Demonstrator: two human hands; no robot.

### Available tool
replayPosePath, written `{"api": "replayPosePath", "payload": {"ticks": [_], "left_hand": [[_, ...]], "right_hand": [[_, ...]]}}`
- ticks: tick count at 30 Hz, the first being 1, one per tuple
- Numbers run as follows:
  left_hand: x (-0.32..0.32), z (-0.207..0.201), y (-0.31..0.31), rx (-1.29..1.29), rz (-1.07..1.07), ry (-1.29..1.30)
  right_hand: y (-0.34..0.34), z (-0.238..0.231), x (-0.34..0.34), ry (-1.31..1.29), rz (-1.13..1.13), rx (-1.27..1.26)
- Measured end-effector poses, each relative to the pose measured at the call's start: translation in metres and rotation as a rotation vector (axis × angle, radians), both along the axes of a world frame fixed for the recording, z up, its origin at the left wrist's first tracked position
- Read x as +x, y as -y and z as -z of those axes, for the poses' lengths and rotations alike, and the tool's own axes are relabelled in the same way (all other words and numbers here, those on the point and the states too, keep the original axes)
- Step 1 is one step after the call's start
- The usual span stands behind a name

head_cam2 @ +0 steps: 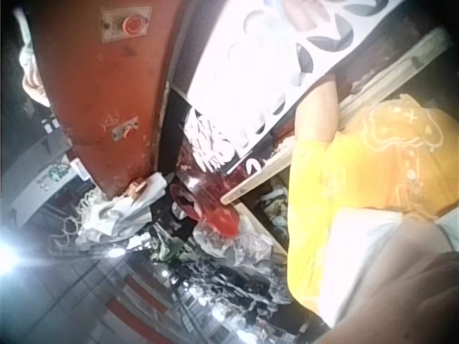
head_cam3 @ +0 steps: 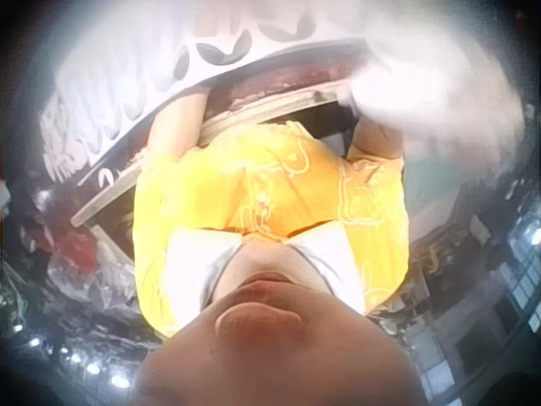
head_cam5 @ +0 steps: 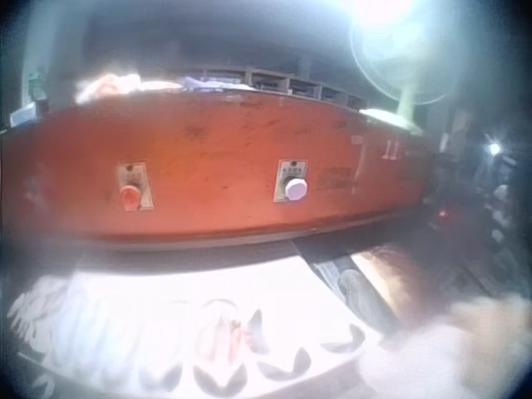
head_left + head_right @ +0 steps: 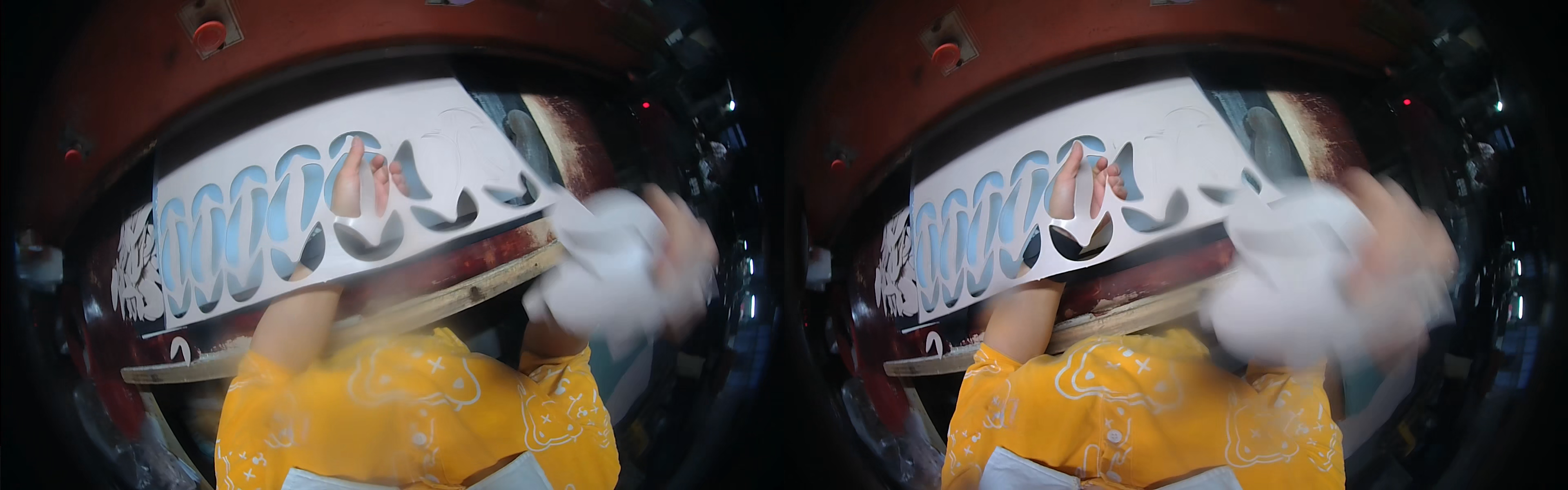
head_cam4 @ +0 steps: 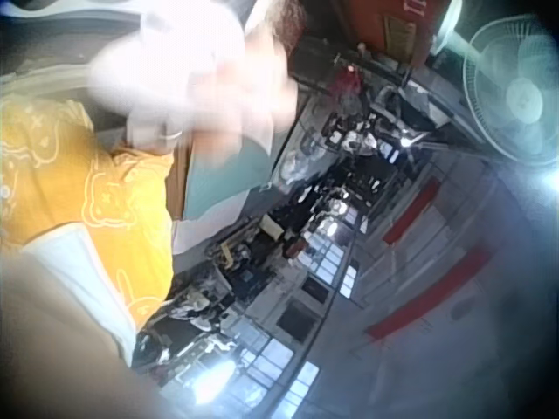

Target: The person uses a small handheld tool to rub and press a sheet of white material with cut-out shapes, then peels off the cut-out pieces one by one and places them on the machine surface. The person repeats this process across multiple sheets.

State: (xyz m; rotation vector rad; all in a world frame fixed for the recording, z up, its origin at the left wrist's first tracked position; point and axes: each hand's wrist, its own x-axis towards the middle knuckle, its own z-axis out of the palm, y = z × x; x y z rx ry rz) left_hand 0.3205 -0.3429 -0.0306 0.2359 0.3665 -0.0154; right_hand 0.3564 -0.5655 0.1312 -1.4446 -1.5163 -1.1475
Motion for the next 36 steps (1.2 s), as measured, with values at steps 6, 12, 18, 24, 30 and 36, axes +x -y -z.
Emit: {"api": "replayPosePath", "payload": {"ticks": [6,12,18,24,30,36], "left_hand": [[-0.013,-0.018,-0.001,0.114,0.153,0.067],[-0.006,-0.010,0.001,-0.234,0.288,0.323],[-0.001,-0.007,-0.009,0.072,0.279,0.148],[-0.007,-0.002,-0.006,-0.199,0.179,0.354],[-0.010,0.001,0.000,-0.373,0.231,0.381],[-0.013,0.012,-0.009,-0.154,0.152,0.276]], "right_hand": [[-0.045,0.058,0.073,-1.506,0.063,-0.444],[-0.058,0.103,0.065,-1.387,0.079,-0.544],[-0.054,0.112,0.031,-1.071,0.174,-0.366],[-0.010,0.072,0.063,-1.206,-0.636,0.387],[-0.064,0.043,0.129,-1.243,-0.176,-0.618],[-0.121,0.109,0.122,-1.044,-0.015,-0.773]]}}
